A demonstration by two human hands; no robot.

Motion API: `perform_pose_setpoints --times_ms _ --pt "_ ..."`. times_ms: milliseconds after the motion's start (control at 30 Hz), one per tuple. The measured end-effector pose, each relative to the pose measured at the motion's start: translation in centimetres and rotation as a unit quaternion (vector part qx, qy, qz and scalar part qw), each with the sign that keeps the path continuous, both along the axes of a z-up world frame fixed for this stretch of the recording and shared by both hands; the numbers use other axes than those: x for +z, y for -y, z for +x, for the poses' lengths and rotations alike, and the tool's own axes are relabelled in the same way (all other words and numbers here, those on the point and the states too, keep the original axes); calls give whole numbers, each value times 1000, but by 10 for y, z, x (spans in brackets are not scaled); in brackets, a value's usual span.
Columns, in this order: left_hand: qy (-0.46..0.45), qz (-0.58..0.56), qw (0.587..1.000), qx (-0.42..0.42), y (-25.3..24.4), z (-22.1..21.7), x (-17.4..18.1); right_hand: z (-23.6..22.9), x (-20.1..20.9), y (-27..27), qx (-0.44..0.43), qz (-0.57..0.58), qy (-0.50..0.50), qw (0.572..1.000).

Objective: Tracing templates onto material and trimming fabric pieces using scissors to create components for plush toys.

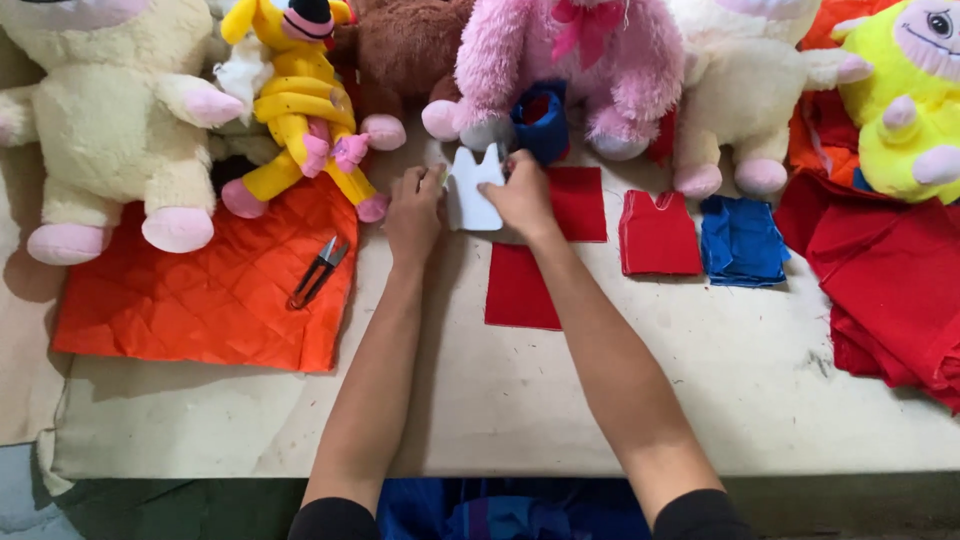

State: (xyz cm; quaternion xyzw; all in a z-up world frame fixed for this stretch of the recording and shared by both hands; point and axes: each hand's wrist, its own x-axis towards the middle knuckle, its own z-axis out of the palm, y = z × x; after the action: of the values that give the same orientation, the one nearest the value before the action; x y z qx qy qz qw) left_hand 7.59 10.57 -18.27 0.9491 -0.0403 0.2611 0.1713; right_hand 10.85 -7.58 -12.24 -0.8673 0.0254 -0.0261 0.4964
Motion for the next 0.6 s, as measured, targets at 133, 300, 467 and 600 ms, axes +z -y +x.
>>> perform_pose_setpoints --times_ms 133,300,467,600 --pt "15 -6 1000 -4 2 -10 9 -26 42 38 -27 34 98 994" --pt "113 -31 992 -53 17 -14 29 -61 70 98 -15 18 53 998" --pt "54 -127 975 -175 55 -39 51 -118 28 103 2 -39 -33 999" --pt "-89 -119 966 -210 65 -70 69 -154 51 80 50 -206 -48 976"
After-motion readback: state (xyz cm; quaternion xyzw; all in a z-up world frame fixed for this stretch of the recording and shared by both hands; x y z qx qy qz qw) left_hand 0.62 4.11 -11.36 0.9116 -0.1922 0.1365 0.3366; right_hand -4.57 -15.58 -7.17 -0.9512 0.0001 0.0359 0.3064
